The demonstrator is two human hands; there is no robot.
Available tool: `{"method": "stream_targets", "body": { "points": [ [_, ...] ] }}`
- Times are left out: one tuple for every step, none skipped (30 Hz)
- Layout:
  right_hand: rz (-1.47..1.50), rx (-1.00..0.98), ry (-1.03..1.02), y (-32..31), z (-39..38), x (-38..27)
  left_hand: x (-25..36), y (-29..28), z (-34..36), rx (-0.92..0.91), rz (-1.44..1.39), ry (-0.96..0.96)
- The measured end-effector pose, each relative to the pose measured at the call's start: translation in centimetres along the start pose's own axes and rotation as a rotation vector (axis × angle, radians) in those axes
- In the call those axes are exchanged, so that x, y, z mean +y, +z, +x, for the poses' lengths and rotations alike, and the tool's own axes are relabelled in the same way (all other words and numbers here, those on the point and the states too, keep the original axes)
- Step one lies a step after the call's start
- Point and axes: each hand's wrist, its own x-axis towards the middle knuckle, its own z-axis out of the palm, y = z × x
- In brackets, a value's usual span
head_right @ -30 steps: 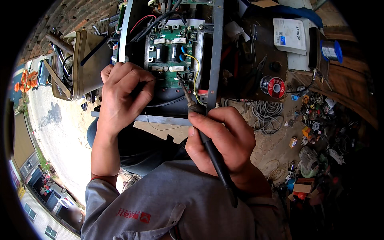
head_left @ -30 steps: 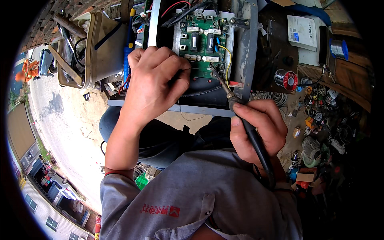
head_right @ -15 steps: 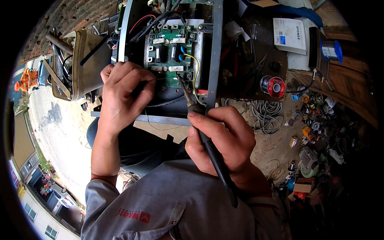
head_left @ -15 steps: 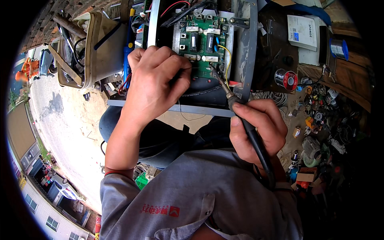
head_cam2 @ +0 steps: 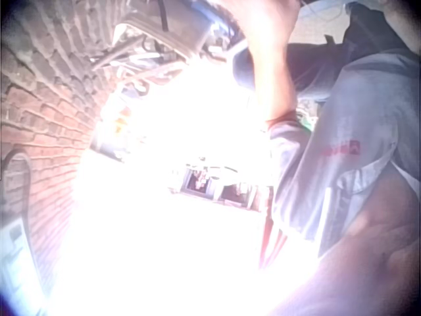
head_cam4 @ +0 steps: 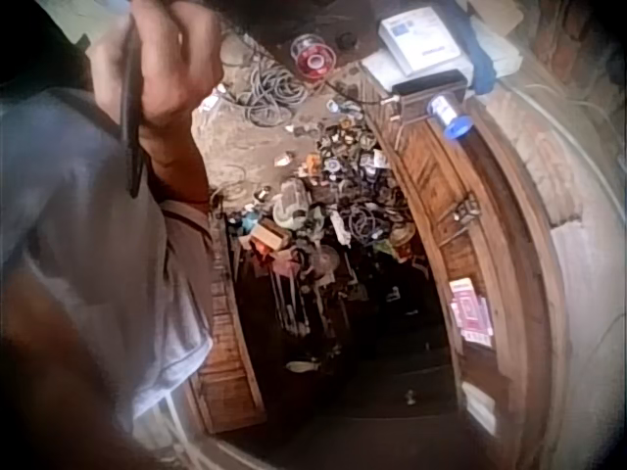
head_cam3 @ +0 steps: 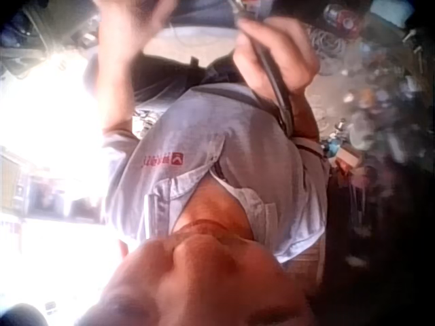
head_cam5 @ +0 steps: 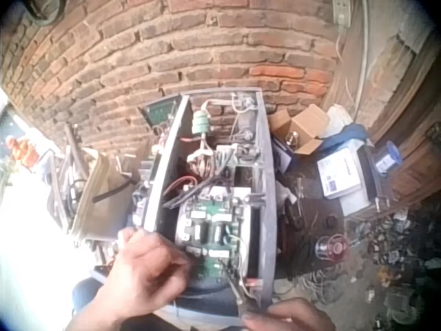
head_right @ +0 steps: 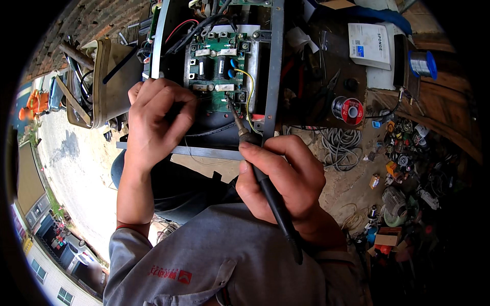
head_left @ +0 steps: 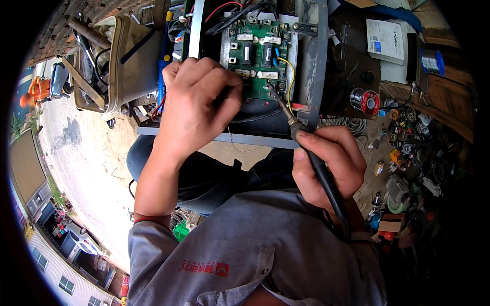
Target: The person uses a soldering iron and solder wire to attach wires to a green circuit board inside an open metal casing. They repeatedly heat connection points and feed solder to secure the wires in place.
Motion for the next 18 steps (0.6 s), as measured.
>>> {"method": "stream_targets", "body": {
  "points": [
    [0.000,0.001,0.002,0.0,0.0,0.0,-0.1,-0.3,0.1,0.018,-0.025,0.000],
    [0.001,0.002,0.003,0.0,0.0,0.0,-0.2,-0.5,0.1,0.047,-0.053,-0.030],
    [0.002,0.003,0.004,0.0,0.1,-0.1,-0.3,-0.7,0.1,0.077,-0.081,-0.060],
    [0.004,0.004,0.004,0.0,0.1,-0.1,-0.5,-0.9,0.1,0.106,-0.109,-0.090],
    [0.007,0.006,0.003,0.0,0.1,-0.1,-0.6,-1.2,0.3,0.145,-0.118,-0.053],
    [0.010,0.007,0.003,0.1,0.1,0.0,-0.6,-1.3,0.2,0.147,-0.211,-0.111],
    [0.014,0.009,0.002,0.1,0.0,0.0,-0.4,-1.5,0.0,0.149,-0.303,-0.169],
    [0.015,0.010,0.002,0.1,0.0,0.0,-0.3,-1.6,-0.1,0.150,-0.395,-0.227],
    [0.017,0.011,0.003,0.1,0.0,0.1,-0.7,-1.5,-0.4,0.128,-0.505,-0.239],
    [0.018,0.010,0.003,0.1,0.0,0.0,-0.5,-1.6,-0.4,0.105,-0.634,-0.315],
    [0.016,0.009,0.001,0.1,0.0,0.1,-0.1,-1.8,-0.5,0.081,-0.763,-0.392],
    [0.015,0.008,0.000,0.1,0.0,0.1,0.1,-1.9,-0.5,0.056,-0.892,-0.469],
    [0.012,0.008,-0.001,0.1,0.0,0.1,0.0,-2.1,-0.5,0.012,-0.913,-0.497],
    [0.013,0.008,-0.001,0.1,0.0,0.1,-0.3,-2.3,-0.5,-0.032,-0.933,-0.525],
    [0.013,0.009,-0.001,0.1,0.0,0.1,-0.5,-2.5,-0.6,-0.076,-0.953,-0.552],
    [0.013,0.009,-0.001,0.1,0.0,0.1,-0.6,-2.5,-0.6,-0.076,-0.963,-0.555],
    [0.013,0.009,0.000,0.1,-0.1,0.1,-0.7,-2.5,-0.6,-0.075,-0.973,-0.558],
    [0.013,0.009,0.001,0.1,-0.1,0.1,-0.7,-2.5,-0.6,-0.075,-0.983,-0.561]
  ]
}}
